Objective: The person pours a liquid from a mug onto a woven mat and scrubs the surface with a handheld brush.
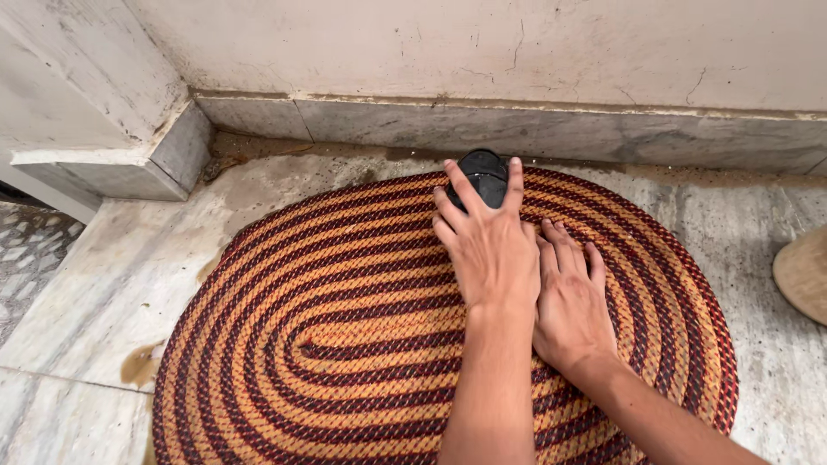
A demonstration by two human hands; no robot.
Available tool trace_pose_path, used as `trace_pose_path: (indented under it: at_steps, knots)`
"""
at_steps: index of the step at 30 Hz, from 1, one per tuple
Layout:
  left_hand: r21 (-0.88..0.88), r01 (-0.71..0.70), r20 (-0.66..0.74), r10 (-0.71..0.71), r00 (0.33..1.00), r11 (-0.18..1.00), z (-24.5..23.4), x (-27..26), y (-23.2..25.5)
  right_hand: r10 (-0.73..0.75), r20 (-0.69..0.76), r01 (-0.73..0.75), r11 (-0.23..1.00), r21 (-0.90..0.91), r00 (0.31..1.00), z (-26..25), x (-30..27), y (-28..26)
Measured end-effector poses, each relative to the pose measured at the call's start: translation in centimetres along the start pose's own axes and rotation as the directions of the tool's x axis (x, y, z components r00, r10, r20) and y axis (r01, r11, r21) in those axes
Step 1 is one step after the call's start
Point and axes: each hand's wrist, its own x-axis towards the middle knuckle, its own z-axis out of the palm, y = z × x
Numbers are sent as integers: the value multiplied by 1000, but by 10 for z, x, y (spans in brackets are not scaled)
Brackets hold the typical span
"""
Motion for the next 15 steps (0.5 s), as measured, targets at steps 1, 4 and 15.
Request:
trace_pose_path:
  at_steps: [1, 4, 15]
  knots:
    - [26, 14, 42, -15, 999, 1000, 7, 7, 4, 3, 13, -2, 1000, -21, 1000, -1, 0, 0]
    - [129, 60, 88, -72, 993, 990, 27, 19, 2, 1, 21, 0, 1000, -8, 1000, -7, 1, -1]
    - [231, 243, 83, -268, 960, 942, 21, 19, -22, 56, -38, -52, 996, 79, 998, -8, 3, -7]
